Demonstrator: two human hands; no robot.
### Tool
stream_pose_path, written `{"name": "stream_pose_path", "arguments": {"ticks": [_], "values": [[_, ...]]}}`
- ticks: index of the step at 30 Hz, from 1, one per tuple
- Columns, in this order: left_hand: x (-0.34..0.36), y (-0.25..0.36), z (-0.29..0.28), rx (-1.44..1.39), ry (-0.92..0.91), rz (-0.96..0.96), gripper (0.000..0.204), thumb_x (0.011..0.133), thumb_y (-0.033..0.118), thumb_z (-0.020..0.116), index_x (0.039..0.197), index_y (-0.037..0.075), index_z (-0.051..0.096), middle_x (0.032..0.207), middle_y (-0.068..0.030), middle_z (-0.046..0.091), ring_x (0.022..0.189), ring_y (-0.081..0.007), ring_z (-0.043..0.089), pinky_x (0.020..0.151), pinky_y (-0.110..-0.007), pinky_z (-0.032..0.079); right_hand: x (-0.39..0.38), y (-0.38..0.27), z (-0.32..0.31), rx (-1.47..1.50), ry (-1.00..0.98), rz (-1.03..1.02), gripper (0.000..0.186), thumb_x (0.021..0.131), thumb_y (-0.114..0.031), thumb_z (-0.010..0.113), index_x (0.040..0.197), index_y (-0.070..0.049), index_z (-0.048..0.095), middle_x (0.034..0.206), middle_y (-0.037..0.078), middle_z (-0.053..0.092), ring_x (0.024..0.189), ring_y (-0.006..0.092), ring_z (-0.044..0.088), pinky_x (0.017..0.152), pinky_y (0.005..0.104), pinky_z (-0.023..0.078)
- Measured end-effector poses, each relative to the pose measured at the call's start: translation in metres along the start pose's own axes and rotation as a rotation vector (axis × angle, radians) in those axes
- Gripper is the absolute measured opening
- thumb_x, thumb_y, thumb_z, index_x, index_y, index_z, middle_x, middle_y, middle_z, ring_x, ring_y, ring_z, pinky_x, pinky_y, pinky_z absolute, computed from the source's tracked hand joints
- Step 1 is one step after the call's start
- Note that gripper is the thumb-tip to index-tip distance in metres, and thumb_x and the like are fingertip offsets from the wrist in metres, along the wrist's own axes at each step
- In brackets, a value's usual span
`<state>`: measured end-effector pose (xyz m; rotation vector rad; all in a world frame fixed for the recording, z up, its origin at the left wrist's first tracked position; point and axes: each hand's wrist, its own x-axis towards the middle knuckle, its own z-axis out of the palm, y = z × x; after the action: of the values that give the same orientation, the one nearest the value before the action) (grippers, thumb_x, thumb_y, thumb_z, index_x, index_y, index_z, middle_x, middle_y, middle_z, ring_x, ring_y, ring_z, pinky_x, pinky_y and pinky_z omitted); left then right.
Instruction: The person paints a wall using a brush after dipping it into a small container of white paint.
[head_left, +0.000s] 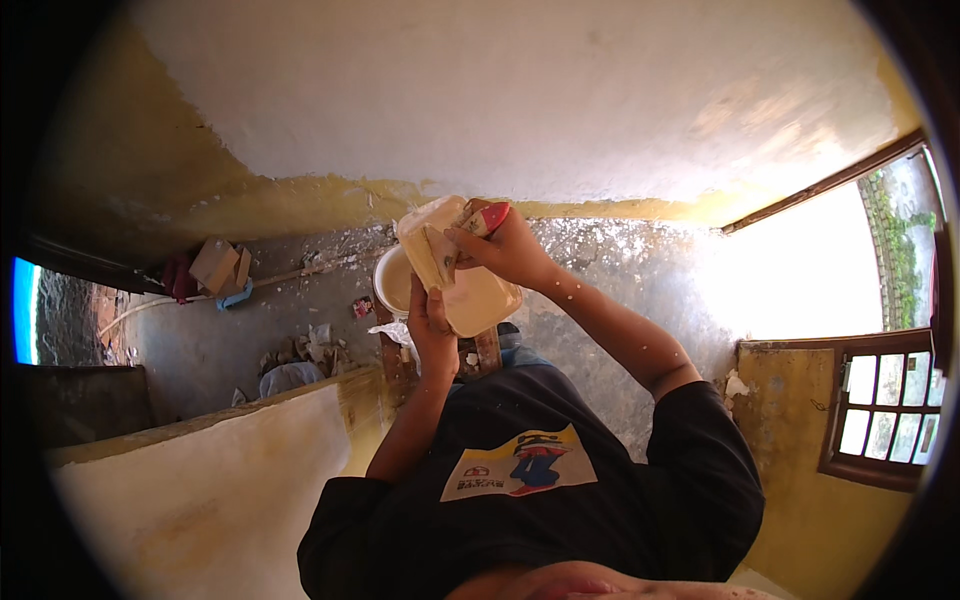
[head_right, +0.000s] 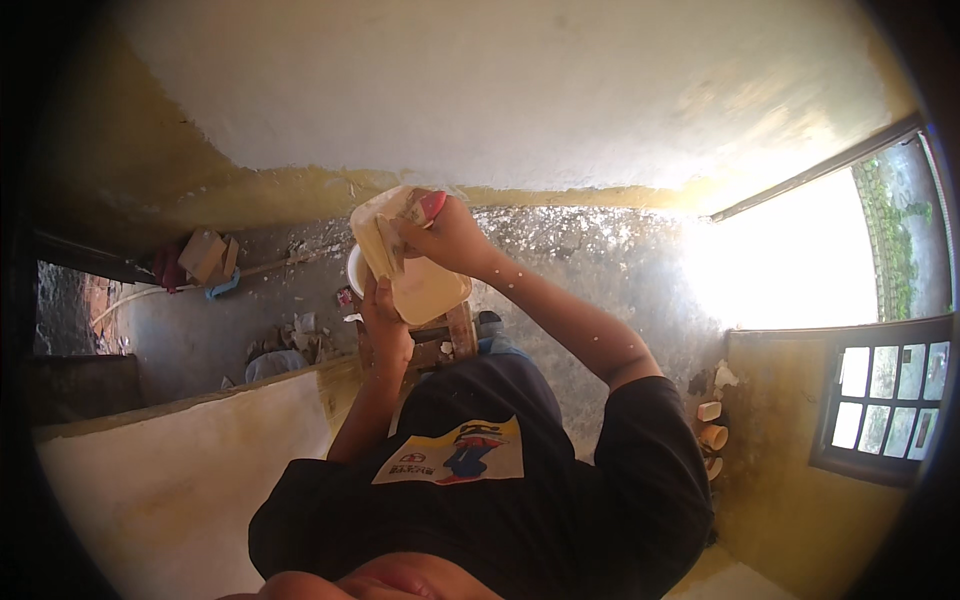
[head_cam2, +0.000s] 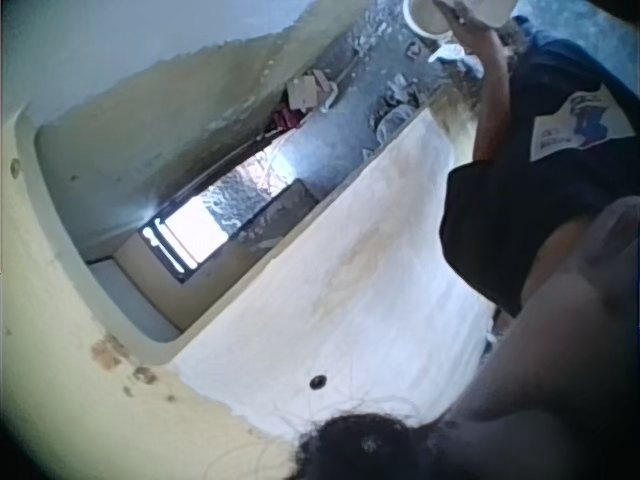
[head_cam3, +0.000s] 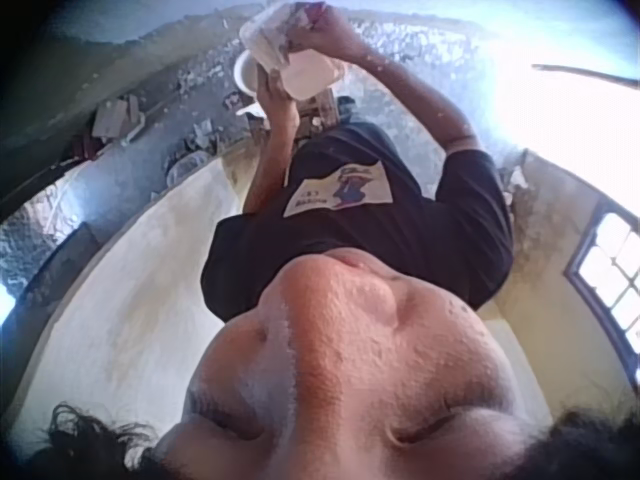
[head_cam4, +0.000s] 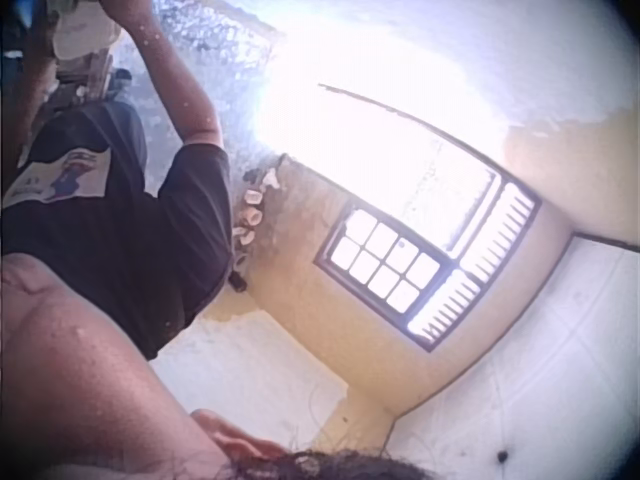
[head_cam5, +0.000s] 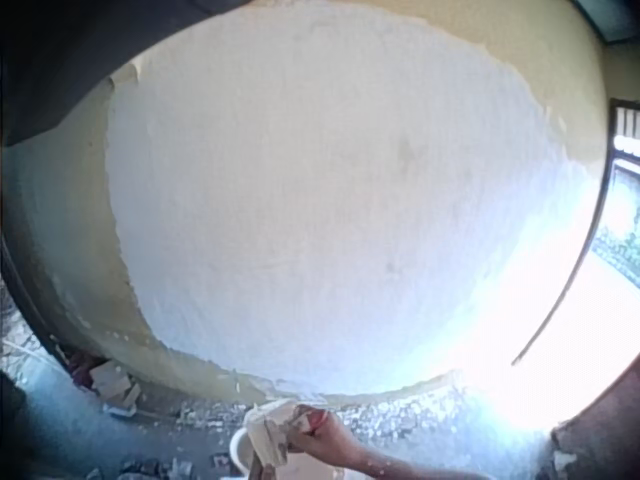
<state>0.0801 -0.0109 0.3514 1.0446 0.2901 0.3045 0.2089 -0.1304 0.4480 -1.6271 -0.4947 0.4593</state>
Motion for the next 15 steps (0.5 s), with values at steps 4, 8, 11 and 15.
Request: {"name": "stream_pose_path", "arguments": {"ticks": [4,8,11,15], "values": [[0.004,0.001,-0.004,-0.083,0.037,-0.073,0.058,0.109,0.026,0.05,0.16,0.004,0.032,0.146,-0.0103,0.052,0.126,-0.0187,0.057,0.102,-0.035,0.051,-0.011,0.008,-0.005,-0.052,-0.149,0.073,0.023,0.098,-0.015,0.069,0.108,0.004,0.062,0.095,0.01,0.073,0.086,0.0142,0.074,0.074,0.0285,0.064],[0.006,0.0,-0.003,-0.138,0.054,-0.088,0.058,0.109,0.028,0.051,0.159,0.004,0.034,0.146,-0.0095,0.052,0.126,-0.0191,0.057,0.103,-0.036,0.051,-0.023,-0.013,-0.009,-0.205,-0.24,0.112,0.024,0.097,-0.019,0.071,0.106,0.002,0.064,0.089,0.009,0.073,0.083,0.0144,0.074,0.072,0.0288,0.062],[0.007,-0.006,-0.006,-0.179,0.032,-0.087,0.058,0.109,0.029,0.052,0.158,0.004,0.035,0.145,-0.0093,0.054,0.126,-0.019,0.058,0.103,-0.036,0.051,-0.025,-0.02,-0.014,-0.33,-0.233,0.084,0.024,0.095,-0.019,0.071,0.104,0.002,0.064,0.084,0.01,0.074,0.078,0.015,0.074,0.069,0.0295,0.06],[0.008,-0.009,-0.002,-0.21,0.015,-0.059,0.058,0.109,0.029,0.051,0.158,0.003,0.035,0.143,-0.0092,0.055,0.125,-0.0186,0.058,0.103,-0.036,0.051,-0.026,-0.032,-0.018,-0.449,-0.179,0.013,0.024,0.092,-0.019,0.071,0.102,0.002,0.064,0.076,0.013,0.071,0.069,0.0193,0.072,0.063,0.0331,0.056]]}}
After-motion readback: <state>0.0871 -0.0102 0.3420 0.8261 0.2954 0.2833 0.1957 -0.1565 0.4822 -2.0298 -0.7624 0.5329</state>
